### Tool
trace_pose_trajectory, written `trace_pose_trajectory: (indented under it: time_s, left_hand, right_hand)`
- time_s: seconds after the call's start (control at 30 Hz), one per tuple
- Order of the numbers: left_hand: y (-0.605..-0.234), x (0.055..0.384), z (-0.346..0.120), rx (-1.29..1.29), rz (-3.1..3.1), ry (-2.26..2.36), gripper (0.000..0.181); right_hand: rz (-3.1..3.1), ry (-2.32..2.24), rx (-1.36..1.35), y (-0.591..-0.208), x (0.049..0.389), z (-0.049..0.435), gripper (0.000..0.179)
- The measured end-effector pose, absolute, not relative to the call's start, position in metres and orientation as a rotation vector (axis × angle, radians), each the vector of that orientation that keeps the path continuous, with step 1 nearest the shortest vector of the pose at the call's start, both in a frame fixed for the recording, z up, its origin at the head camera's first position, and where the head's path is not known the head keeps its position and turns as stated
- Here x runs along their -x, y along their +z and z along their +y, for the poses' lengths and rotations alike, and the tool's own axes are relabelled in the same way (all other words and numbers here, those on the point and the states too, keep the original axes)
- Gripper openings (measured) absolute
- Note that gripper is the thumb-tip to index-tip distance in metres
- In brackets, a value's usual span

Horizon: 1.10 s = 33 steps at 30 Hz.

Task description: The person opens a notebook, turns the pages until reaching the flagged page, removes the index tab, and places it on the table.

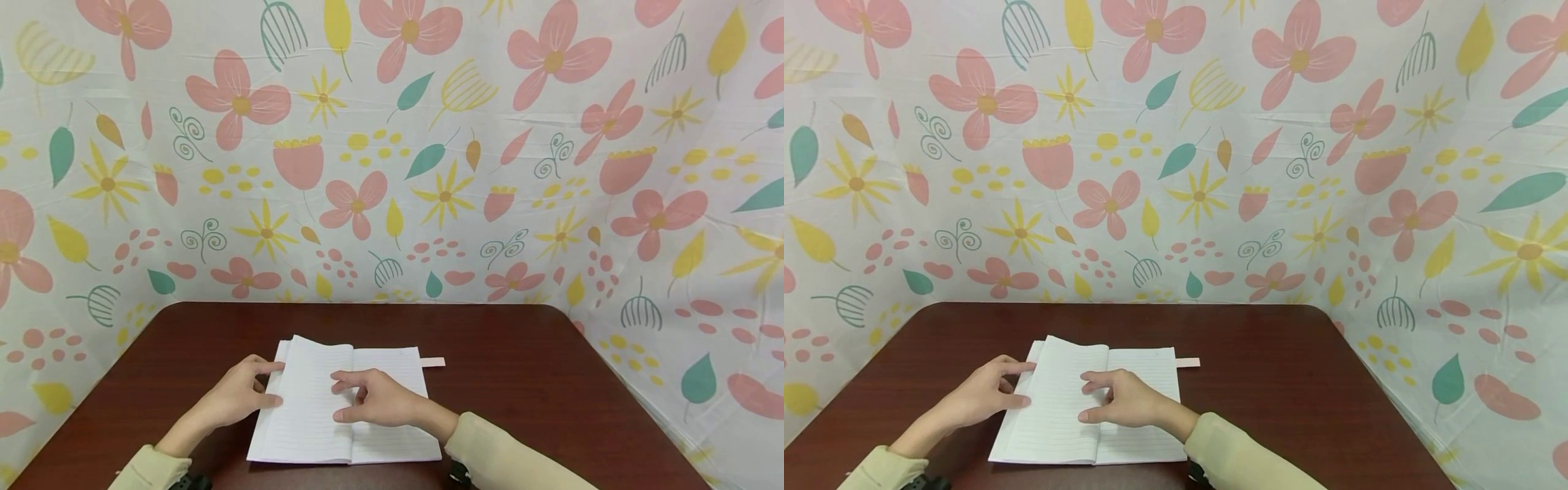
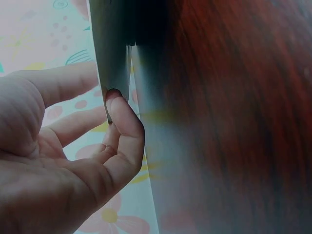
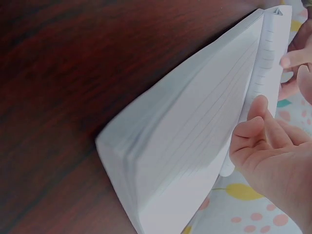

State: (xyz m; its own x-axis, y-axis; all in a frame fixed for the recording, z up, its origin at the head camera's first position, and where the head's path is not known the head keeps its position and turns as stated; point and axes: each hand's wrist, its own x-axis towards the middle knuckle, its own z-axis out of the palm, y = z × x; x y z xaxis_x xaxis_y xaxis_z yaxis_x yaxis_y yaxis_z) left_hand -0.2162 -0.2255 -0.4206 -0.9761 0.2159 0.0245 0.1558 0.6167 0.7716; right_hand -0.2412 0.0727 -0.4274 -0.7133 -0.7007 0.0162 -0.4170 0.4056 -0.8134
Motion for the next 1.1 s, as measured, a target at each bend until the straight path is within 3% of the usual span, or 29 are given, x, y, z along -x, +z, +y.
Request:
trace_pose_trajectory:
  time_s: [0.47,1.1]
  left_hand:
    - [-0.421,0.216,-0.224,-0.310,2.790,1.278,0.064]
    - [-0.425,0.217,-0.227,-0.336,2.772,1.275,0.078]
  right_hand:
    - [2.430,-1.198,0.984,-0.422,0.238,0.094,0.063]
    - [2.654,-1.102,0.900,-0.427,0.241,0.180,0.061]
